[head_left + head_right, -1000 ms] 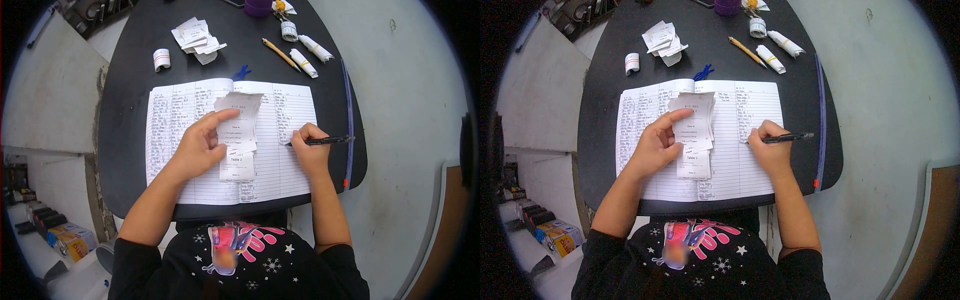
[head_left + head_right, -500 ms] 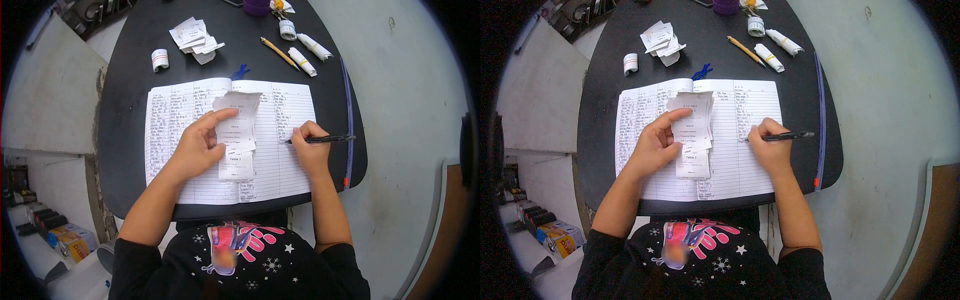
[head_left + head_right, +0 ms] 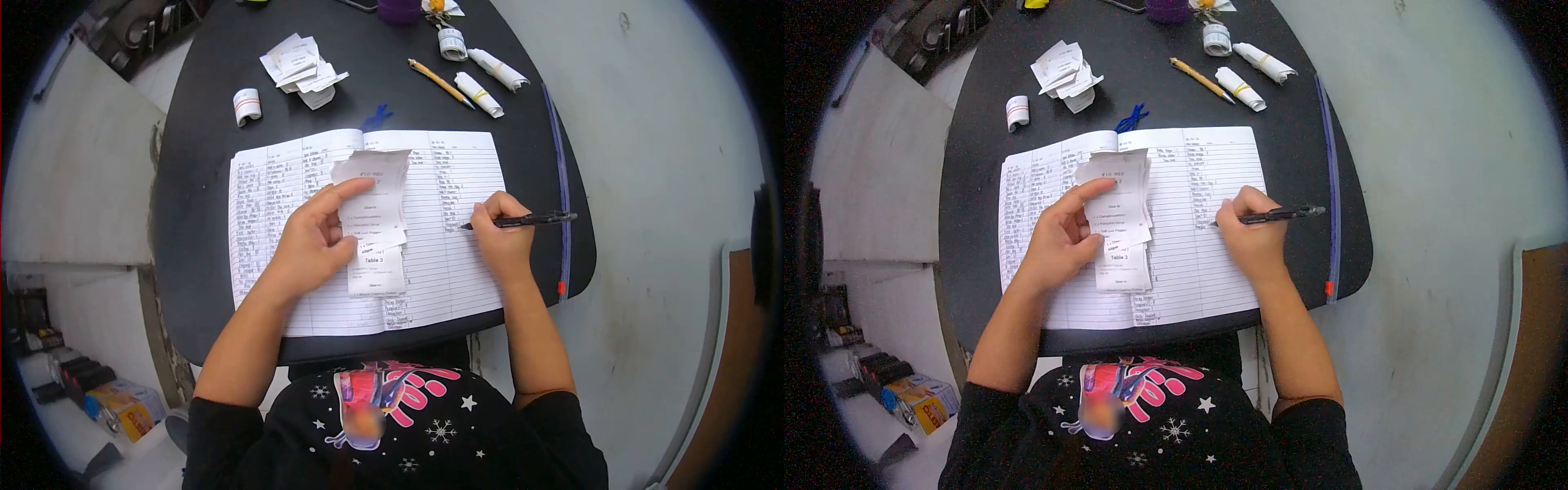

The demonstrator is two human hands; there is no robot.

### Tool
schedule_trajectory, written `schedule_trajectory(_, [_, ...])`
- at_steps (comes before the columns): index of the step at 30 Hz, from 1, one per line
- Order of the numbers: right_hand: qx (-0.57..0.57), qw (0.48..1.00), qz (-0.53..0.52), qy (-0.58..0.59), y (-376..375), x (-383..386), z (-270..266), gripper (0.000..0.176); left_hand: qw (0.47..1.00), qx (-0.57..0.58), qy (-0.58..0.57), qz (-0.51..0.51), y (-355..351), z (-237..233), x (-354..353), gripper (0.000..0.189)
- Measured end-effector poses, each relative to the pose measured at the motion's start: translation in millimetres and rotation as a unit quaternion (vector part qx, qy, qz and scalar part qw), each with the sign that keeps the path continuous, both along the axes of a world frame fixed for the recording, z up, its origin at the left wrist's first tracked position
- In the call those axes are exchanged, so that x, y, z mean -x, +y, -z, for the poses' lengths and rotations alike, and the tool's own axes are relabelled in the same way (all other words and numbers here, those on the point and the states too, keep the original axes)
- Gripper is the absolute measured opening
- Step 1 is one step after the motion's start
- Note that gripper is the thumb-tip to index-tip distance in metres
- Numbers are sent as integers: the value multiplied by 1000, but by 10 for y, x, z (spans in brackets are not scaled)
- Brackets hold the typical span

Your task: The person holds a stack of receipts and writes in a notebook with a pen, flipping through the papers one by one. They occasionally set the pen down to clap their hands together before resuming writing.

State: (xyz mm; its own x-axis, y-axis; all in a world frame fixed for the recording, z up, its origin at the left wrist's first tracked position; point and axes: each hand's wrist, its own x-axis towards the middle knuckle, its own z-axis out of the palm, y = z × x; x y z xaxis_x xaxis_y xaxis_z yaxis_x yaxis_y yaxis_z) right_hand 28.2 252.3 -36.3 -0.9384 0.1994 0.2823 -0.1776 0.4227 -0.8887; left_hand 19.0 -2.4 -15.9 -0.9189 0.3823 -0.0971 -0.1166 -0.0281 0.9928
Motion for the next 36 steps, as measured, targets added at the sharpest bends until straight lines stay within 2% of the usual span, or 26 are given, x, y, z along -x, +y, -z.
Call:
schedule_trajectory(6, [-65, 998, -24, 5, 64, 9, 39, 29, 1000, -8, -9, -3, 12, -7, -4, 64])
schedule_trajectory(21, [-62, 998, -24, 8, 79, 4, 37, 28, 1000, -6, -9, -8, 18, -6, -6, 64])
schedule_trajectory(24, [-20, 1000, 8, -3, 73, -2, 14, 28, 1000, -5, -10, -6, 11, -14, -7, 64])
schedule_trajectory(27, [-73, 997, -7, 13, 103, 5, 45, 28, 1000, -10, -10, -4, 8, -12, -10, 64])
schedule_trajectory(30, [-13, 1000, 21, -11, 82, -14, -11, 28, 1000, -10, -10, -4, 6, -17, -7, 64])
schedule_trajectory(36, [-39, 999, 5, -5, 101, 3, 36, 29, 1000, 3, -6, -3, 9, -23, -7, 64])
